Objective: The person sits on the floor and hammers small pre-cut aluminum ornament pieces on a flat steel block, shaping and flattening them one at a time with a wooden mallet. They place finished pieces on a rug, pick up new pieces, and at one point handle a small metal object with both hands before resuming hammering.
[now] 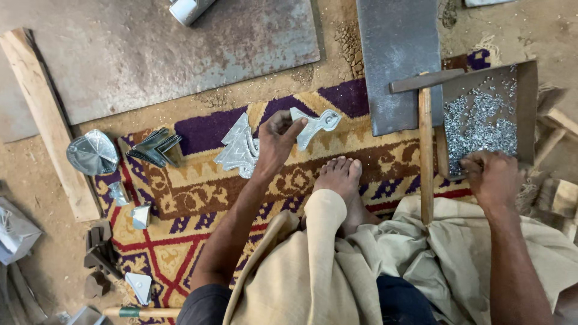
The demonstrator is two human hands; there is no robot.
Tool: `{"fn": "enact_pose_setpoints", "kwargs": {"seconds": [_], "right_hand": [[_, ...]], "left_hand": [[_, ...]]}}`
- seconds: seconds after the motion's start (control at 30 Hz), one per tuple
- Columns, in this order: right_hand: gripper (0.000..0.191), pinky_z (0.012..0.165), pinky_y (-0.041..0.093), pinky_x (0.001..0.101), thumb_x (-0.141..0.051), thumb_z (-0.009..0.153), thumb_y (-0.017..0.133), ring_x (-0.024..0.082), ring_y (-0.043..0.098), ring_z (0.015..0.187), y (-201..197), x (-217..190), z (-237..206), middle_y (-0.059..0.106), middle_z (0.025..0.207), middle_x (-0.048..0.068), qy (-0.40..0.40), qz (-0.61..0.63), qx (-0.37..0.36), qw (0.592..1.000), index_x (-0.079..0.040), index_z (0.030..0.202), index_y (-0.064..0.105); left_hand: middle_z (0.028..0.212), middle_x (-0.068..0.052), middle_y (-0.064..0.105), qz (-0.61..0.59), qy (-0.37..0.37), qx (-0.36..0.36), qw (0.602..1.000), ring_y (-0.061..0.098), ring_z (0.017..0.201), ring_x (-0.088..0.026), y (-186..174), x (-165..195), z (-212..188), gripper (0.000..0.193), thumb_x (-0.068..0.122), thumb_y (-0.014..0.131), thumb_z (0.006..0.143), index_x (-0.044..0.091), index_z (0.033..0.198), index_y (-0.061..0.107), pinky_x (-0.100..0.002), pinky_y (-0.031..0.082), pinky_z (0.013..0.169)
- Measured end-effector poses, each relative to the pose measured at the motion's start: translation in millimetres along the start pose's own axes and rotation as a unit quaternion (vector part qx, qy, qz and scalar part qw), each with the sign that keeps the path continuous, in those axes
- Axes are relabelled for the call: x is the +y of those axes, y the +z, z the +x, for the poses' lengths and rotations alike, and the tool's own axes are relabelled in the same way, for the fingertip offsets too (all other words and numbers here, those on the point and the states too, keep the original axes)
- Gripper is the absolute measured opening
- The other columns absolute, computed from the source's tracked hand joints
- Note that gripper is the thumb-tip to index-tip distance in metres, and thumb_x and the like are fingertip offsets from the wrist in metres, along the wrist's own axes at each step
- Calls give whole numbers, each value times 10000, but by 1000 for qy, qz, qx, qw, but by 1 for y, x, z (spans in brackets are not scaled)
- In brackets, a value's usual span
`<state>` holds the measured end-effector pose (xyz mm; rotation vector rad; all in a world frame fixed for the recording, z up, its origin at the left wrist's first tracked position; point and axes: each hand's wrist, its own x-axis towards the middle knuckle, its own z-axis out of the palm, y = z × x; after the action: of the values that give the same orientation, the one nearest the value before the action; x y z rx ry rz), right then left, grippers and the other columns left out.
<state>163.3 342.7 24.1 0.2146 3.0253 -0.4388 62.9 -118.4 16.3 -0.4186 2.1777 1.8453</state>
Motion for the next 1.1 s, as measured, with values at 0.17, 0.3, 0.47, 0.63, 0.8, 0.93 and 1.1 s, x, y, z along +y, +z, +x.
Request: {"fn": "enact_pose_setpoints", "kwargs": {"seconds": [0.17, 0.3, 0.47, 0.63, 0.8, 0.93, 1.1], "right_hand": [[95, 730, 529, 372, -170, 1055, 797, 251, 675, 729, 1, 12, -4, 729, 900, 177, -22, 37, 57, 997, -78, 1074, 809], [92, 788, 567, 288, -71, 1072, 738, 183, 732, 871, 4, 16, -6, 758, 1053, 145, -17, 107, 76, 991, -39, 1151, 772], [119, 835, 561, 322, -117, 1064, 792, 195, 722, 928, -9, -8, -7, 766, 1031, 127, 79, 172, 78, 979, -61, 1169, 784], [119, 1135, 482, 350, -129, 1081, 775, 201, 632, 1269, -35, -58, 7, 725, 1310, 83, -39, 215, 165, 962, -91, 1193, 778], [156, 1268, 275, 480, -191, 950, 936, 266, 464, 1472, -12, -131, 63, 647, 1518, 101, -202, 148, 219, 943, -126, 1056, 842], [259, 1254, 303, 487, -284, 881, 966, 318, 376, 1487, 1, -163, 85, 534, 1573, 96, -206, 59, 240, 947, -183, 1058, 806], [794, 1253, 325, 515, -352, 881, 922, 343, 401, 1436, -19, -158, 44, 481, 1453, 229, -194, 164, 200, 946, 17, 1435, 490]], "left_hand": [[916, -50, 765, -102, -13, -17, 995, 719, 771, -105, 5, 18, -4, 232, 233, 750, 934, 61, 1085, 712, -305, 665, 701], [925, -48, 770, -159, 0, -29, 987, 727, 783, -107, 9, 21, -3, 230, 217, 749, 925, 60, 1086, 701, -303, 668, 702], [906, -40, 741, -183, 15, -34, 982, 667, 756, -92, 11, 22, -5, 248, 225, 758, 954, 28, 1095, 702, -288, 604, 658], [954, -23, 725, -203, 47, -50, 977, 641, 833, -72, 21, 31, -6, 277, 250, 764, 1003, 11, 1129, 701, -246, 553, 743], [845, -26, 711, -138, -15, -16, 990, 608, 702, -84, 41, 44, -4, 264, 261, 774, 940, 42, 1078, 722, -253, 536, 597], [861, -22, 733, -206, -24, -28, 978, 650, 712, -81, 50, 49, -4, 286, 279, 785, 916, 47, 1064, 708, -248, 575, 636], [864, -37, 739, -224, -8, -15, 975, 674, 715, -70, 57, 50, -2, 323, 269, 809, 887, 28, 1072, 699, -240, 589, 626]]}}
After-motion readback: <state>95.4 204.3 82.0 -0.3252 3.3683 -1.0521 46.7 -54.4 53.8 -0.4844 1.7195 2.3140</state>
